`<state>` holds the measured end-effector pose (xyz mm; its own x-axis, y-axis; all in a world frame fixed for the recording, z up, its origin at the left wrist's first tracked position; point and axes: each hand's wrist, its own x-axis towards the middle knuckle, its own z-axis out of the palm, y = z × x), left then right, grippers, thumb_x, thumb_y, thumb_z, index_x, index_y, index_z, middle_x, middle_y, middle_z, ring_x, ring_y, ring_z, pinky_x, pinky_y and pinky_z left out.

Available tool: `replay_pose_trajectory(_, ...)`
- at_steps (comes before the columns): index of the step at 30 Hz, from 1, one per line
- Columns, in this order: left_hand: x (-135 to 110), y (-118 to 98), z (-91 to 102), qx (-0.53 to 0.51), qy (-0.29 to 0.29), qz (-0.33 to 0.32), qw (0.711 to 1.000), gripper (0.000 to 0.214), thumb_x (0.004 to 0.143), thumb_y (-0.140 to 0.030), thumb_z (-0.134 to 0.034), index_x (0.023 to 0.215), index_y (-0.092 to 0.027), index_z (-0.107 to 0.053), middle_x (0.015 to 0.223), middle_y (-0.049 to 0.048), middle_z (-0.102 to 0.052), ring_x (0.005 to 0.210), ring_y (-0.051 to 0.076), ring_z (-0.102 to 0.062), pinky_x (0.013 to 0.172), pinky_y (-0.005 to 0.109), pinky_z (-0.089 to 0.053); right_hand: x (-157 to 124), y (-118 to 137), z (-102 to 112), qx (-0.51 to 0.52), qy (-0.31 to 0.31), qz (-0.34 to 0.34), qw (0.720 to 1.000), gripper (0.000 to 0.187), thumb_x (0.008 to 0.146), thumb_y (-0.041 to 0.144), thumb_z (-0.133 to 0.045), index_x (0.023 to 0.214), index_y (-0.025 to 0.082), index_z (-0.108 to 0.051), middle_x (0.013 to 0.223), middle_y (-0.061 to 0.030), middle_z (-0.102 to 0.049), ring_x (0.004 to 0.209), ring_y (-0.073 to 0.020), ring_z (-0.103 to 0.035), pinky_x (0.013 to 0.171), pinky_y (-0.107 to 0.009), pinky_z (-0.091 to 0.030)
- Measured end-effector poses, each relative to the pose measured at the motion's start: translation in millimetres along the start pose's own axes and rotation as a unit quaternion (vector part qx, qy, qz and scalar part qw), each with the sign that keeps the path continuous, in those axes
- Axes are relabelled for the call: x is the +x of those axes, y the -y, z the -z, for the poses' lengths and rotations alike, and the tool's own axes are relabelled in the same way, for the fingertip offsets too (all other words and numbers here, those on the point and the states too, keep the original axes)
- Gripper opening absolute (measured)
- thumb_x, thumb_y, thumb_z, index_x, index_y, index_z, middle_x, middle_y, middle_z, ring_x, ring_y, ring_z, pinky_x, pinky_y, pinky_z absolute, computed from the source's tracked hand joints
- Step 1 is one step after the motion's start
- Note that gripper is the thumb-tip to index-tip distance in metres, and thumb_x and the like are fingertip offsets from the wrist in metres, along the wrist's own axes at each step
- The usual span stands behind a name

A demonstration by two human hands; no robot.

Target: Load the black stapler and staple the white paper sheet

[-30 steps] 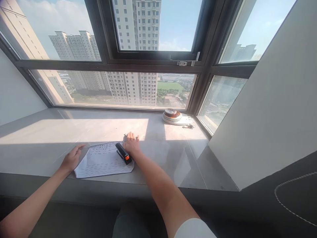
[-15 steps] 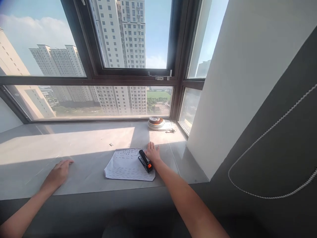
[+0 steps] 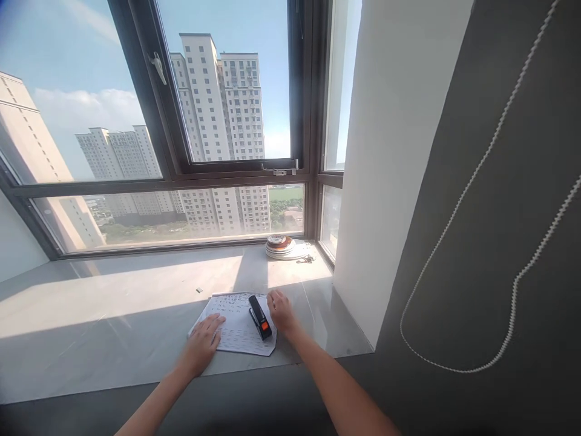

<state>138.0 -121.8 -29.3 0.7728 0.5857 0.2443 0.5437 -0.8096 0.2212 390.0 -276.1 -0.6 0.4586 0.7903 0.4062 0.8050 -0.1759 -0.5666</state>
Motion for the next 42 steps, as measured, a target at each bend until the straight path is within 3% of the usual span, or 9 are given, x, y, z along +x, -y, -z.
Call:
replay_pose_trajectory(4, -0.4, -1.6, -10.5, 0.019, -0.007, 0.020, 1.000, 0.052, 0.100, -0.024, -0.033, 0.145, -0.022, -0.060, 0.156, 0.0084, -0.053, 0.149, 0.029, -0.042, 0.125, 0.052, -0.030, -27.2, 1.0, 10.6, 0.044, 0.057, 0.074, 0.995, 0.031, 0.095, 0.046, -0.062, 0.114, 0.022, -0.066, 0.107, -0.0064, -0.068, 0.098, -0.0233, -0.062, 0.090, -0.034, -0.045)
replay_pose_trajectory(8, -1.0, -14.8, -23.5, 0.045, -0.017, 0.070, 0.996, 0.057, 0.097, -0.015, -0.032, 0.147, -0.016, -0.058, 0.159, 0.0130, -0.050, 0.151, 0.032, -0.038, 0.124, 0.055, -0.028, -40.3, 9.1, 12.6, 0.045, 0.060, 0.073, 0.995, 0.044, 0.087, 0.038, -0.070, 0.127, 0.021, -0.063, 0.115, -0.0093, -0.070, 0.108, -0.0283, -0.062, 0.098, -0.040, -0.043)
replay_pose_trajectory(16, 0.3, -39.4, -24.6, 0.055, -0.027, 0.100, 0.993, 0.054, 0.097, -0.017, -0.036, 0.146, -0.014, -0.060, 0.154, 0.0165, -0.053, 0.147, 0.033, -0.043, 0.121, 0.050, -0.032, -52.6, 1.5, 3.8, 0.140, 0.010, -0.009, 0.990, 0.046, 0.089, 0.021, -0.052, 0.133, 0.020, -0.066, 0.126, -0.0138, -0.070, 0.119, -0.0309, -0.063, 0.103, -0.040, -0.046)
replay_pose_trajectory(20, 7.1, -49.9, -22.1, 0.066, -0.014, 0.058, 0.996, 0.057, 0.090, -0.007, -0.034, 0.140, -0.005, -0.061, 0.147, 0.0209, -0.057, 0.146, 0.032, -0.043, 0.125, 0.047, -0.023, -51.0, -8.4, 0.2, 0.187, -0.017, -0.006, 0.982, 0.046, 0.085, 0.019, -0.050, 0.125, 0.023, -0.071, 0.125, -0.0112, -0.071, 0.120, -0.0295, -0.063, 0.105, -0.039, -0.046)
replay_pose_trajectory(24, 13.5, -47.8, -24.1, -0.049, -0.013, 0.042, 0.998, 0.061, 0.087, -0.004, -0.032, 0.143, -0.004, -0.056, 0.150, 0.0194, -0.054, 0.145, 0.026, -0.045, 0.124, 0.040, -0.028, -48.3, -12.9, -1.2, 0.211, -0.035, -0.025, 0.977, 0.044, 0.083, 0.023, -0.051, 0.122, 0.020, -0.071, 0.121, -0.0122, -0.072, 0.116, -0.0304, -0.064, 0.103, -0.041, -0.047)
replay_pose_trajectory(28, 12.6, -42.3, -25.1, -0.147, -0.013, 0.042, 0.988, 0.054, 0.095, -0.019, -0.033, 0.144, -0.005, -0.054, 0.152, 0.0203, -0.051, 0.145, 0.027, -0.044, 0.122, 0.040, -0.034, -44.2, -14.2, -0.1, 0.248, -0.016, -0.035, 0.968, 0.039, 0.085, 0.033, -0.053, 0.117, 0.020, -0.071, 0.117, -0.0124, -0.073, 0.110, -0.0309, -0.066, 0.099, -0.041, -0.049)
replay_pose_trajectory(32, 12.4, -42.3, -24.4, -0.163, -0.014, 0.036, 0.986, 0.055, 0.098, -0.024, -0.030, 0.144, -0.007, -0.054, 0.150, 0.0193, -0.054, 0.143, 0.027, -0.046, 0.121, 0.041, -0.035, -37.7, -17.2, -1.0, 0.277, -0.026, -0.052, 0.959, 0.044, 0.091, 0.051, -0.045, 0.106, 0.020, -0.072, 0.110, -0.0138, -0.074, 0.106, -0.0317, -0.067, 0.096, -0.042, -0.049)
replay_pose_trajectory(37, 15.7, -42.4, -25.2, -0.166, -0.020, 0.029, 0.985, 0.053, 0.098, -0.024, -0.030, 0.142, -0.008, -0.056, 0.145, 0.0185, -0.059, 0.139, 0.025, -0.051, 0.121, 0.040, -0.035, -31.0, -21.7, -3.4, 0.290, -0.043, -0.074, 0.953, 0.043, 0.089, 0.052, -0.039, 0.095, 0.022, -0.069, 0.106, -0.0116, -0.074, 0.106, -0.0301, -0.067, 0.097, -0.041, -0.049)
replay_pose_trajectory(42, 17.7, -37.3, -25.9, -0.175, -0.008, 0.038, 0.984, 0.055, 0.094, -0.022, -0.037, 0.145, -0.012, -0.052, 0.150, 0.0152, -0.056, 0.143, 0.025, -0.048, 0.122, 0.038, -0.033, -31.0, -19.6, -3.7, 0.246, -0.052, -0.060, 0.966, 0.044, 0.090, 0.055, -0.037, 0.090, 0.022, -0.067, 0.094, -0.0106, -0.072, 0.093, -0.0285, -0.066, 0.088, -0.040, -0.050)
